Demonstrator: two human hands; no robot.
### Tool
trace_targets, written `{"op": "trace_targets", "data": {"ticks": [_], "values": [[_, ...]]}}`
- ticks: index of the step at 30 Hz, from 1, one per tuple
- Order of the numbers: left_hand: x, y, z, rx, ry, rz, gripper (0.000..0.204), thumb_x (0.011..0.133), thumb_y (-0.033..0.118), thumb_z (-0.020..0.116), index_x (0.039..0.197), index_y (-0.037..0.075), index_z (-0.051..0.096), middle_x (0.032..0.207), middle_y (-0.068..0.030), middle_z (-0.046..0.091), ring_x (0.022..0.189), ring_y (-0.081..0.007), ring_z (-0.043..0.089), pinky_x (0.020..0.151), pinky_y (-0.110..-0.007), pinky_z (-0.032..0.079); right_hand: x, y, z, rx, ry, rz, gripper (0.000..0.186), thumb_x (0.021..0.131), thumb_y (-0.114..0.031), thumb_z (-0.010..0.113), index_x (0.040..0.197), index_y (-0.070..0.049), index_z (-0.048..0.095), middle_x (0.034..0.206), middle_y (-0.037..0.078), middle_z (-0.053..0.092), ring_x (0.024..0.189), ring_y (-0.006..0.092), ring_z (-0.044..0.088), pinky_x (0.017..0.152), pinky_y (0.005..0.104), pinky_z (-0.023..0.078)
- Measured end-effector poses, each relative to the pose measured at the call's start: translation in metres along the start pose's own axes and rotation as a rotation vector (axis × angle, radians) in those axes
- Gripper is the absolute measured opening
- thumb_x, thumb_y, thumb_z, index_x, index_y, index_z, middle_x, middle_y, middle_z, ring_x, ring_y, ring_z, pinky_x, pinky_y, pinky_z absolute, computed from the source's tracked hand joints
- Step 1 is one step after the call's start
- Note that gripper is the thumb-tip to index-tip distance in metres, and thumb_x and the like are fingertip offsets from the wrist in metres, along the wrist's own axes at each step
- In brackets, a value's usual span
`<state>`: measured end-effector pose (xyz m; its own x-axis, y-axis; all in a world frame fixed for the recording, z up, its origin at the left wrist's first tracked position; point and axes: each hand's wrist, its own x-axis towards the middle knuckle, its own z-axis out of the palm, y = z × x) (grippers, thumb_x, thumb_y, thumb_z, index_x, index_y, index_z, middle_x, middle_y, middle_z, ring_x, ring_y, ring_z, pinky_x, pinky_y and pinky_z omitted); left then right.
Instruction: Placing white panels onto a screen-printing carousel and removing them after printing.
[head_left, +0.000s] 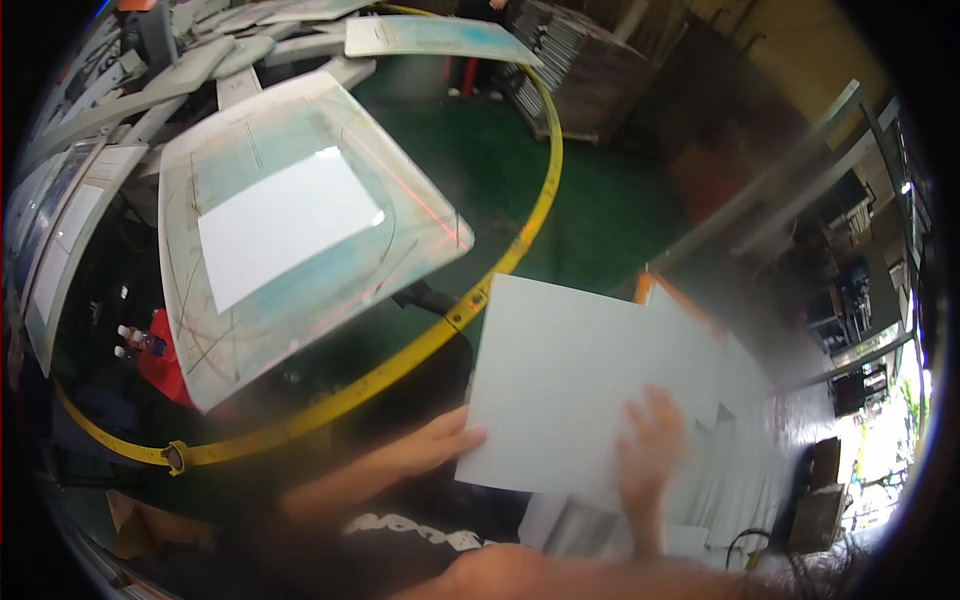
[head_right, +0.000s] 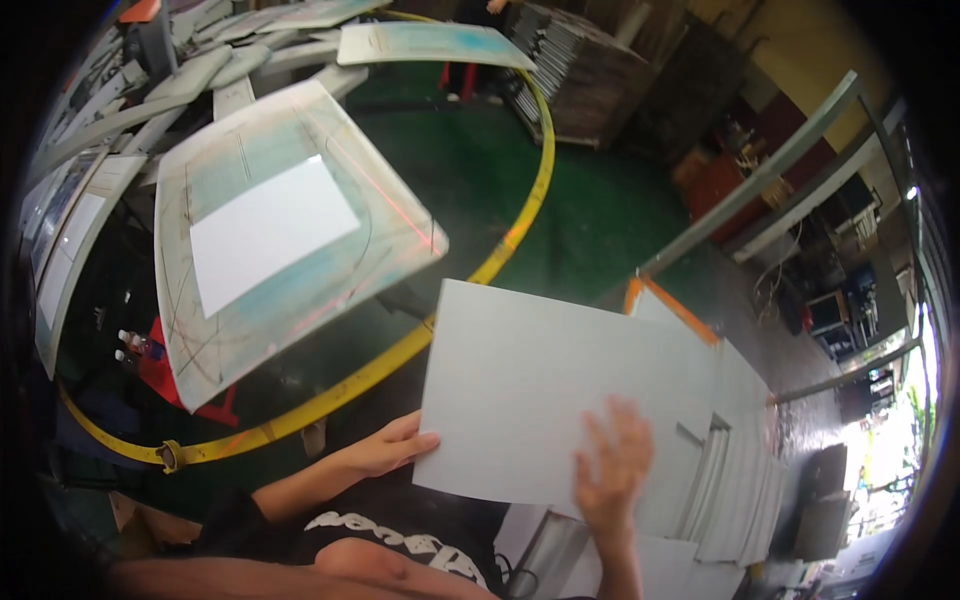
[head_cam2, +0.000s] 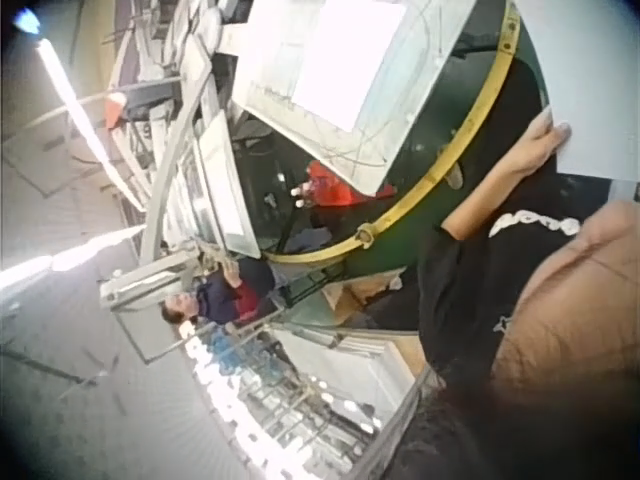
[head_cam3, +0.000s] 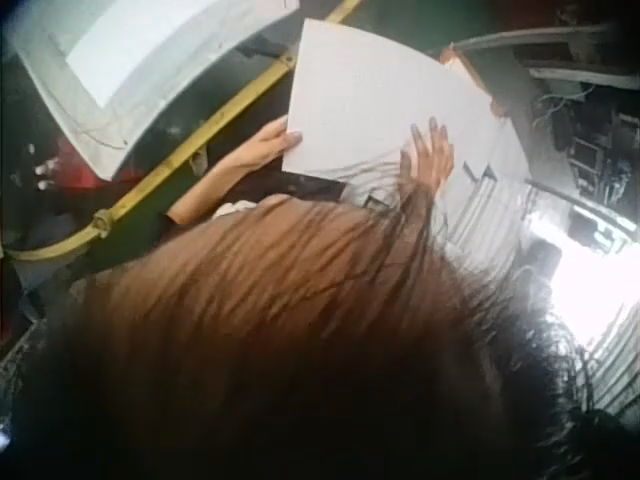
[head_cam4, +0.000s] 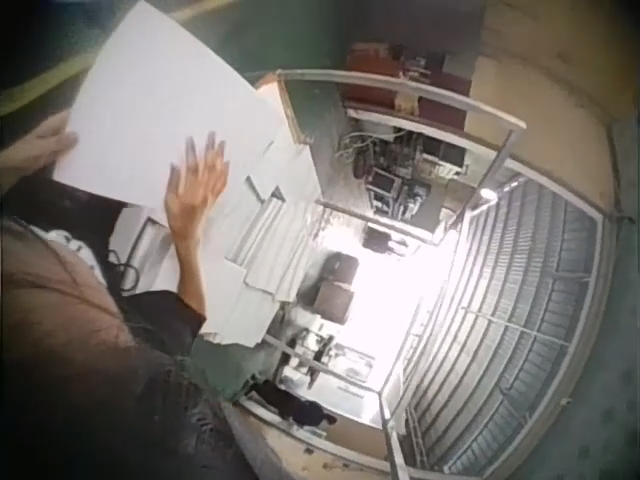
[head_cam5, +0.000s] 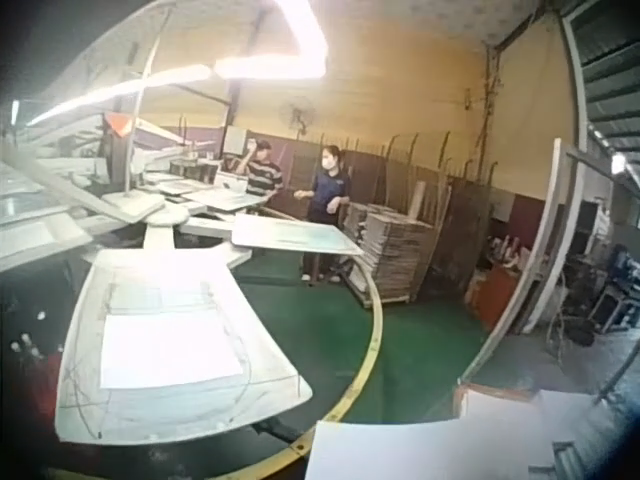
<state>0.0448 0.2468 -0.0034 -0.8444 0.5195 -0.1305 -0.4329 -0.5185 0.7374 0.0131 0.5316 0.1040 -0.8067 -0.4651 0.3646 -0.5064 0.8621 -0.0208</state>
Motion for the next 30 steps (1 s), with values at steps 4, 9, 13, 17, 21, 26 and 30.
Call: {"op": "trace_targets", "data": {"ticks": [4, 9, 13, 17, 21, 26, 30], "values": [[-0.027, 0.019, -0.025, 0.060, 0.136, 0.114, 0.057, 0.096, 0.022, 0.052, 0.143, 0.003, 0.025, 0.136, -0.0112, 0.043, 0.124, -0.0186, 0.043, 0.101, -0.037, 0.038, 0.034, 0.031, 0.004, 0.200, 0.235, 0.218, 0.050, 0.087, -0.010, 0.055, 0.135, -0.004, 0.044, 0.145, 0.017, 0.035, 0.136, 0.0335, 0.030, 0.110, 0.0463, 0.023], [-0.043, 0.019, -0.063, 0.202, 0.235, 0.231, 0.054, 0.097, 0.019, 0.050, 0.142, 0.002, 0.026, 0.135, -0.0105, 0.044, 0.122, -0.0177, 0.044, 0.101, -0.035, 0.038, 0.077, 0.053, 0.037, 0.787, 0.194, 0.378, 0.059, 0.090, -0.011, 0.053, 0.143, -0.003, 0.028, 0.144, 0.017, 0.034, 0.135, 0.0286, 0.030, 0.109, 0.0415, 0.025], [-0.052, 0.041, -0.065, 0.144, 0.382, 0.163, 0.053, 0.096, 0.018, 0.049, 0.142, 0.000, 0.029, 0.138, -0.0138, 0.043, 0.127, -0.0221, 0.040, 0.107, -0.034, 0.029, 0.114, 0.050, 0.054, 1.018, -0.096, 0.559, 0.056, 0.090, -0.014, 0.055, 0.138, -0.001, 0.030, 0.129, 0.017, 0.049, 0.122, 0.0234, 0.046, 0.106, 0.0353, 0.031], [-0.053, 0.058, -0.080, -0.022, 0.445, 0.190, 0.049, 0.097, 0.017, 0.049, 0.140, 0.000, 0.033, 0.136, -0.0125, 0.046, 0.125, -0.0206, 0.042, 0.106, -0.034, 0.030, 0.160, 0.038, 0.075, 1.183, -0.186, 0.494, 0.041, 0.090, -0.012, 0.052, 0.126, -0.002, 0.037, 0.105, 0.014, 0.062, 0.096, 0.0160, 0.059, 0.086, 0.0291, 0.045], [-0.045, 0.071, -0.092, 0.021, 0.514, 0.244, 0.048, 0.097, 0.017, 0.048, 0.140, 0.000, 0.034, 0.135, -0.0126, 0.046, 0.125, -0.0190, 0.041, 0.104, -0.034, 0.032, 0.214, 0.027, 0.086, 1.240, -0.279, 0.409, 0.042, 0.092, -0.012, 0.053, 0.129, -0.005, 0.036, 0.101, 0.013, 0.063, 0.091, 0.0140, 0.060, 0.078, 0.0260, 0.047], [-0.016, 0.105, -0.102, 0.310, 0.620, 0.280, 0.049, 0.096, 0.014, 0.048, 0.140, -0.002, 0.032, 0.135, -0.0170, 0.045, 0.124, -0.0212, 0.044, 0.103, -0.033, 0.034, 0.287, 0.049, 0.141, 1.224, -0.296, 0.363, 0.044, 0.092, -0.012, 0.056, 0.132, -0.004, 0.038, 0.097, 0.011, 0.066, 0.086, 0.0117, 0.061, 0.076, 0.0247, 0.048], [0.011, 0.130, -0.125, 0.901, 0.844, 0.370, 0.056, 0.092, 0.014, 0.053, 0.142, 0.001, 0.030, 0.131, -0.0196, 0.050, 0.123, -0.0298, 0.048, 0.103, -0.036, 0.036, 0.354, 0.070, 0.178, 1.267, -0.341, 0.351, 0.047, 0.092, -0.012, 0.057, 0.134, -0.004, 0.039, 0.100, 0.012, 0.066, 0.088, 0.0142, 0.063, 0.077, 0.0265, 0.049]]}}
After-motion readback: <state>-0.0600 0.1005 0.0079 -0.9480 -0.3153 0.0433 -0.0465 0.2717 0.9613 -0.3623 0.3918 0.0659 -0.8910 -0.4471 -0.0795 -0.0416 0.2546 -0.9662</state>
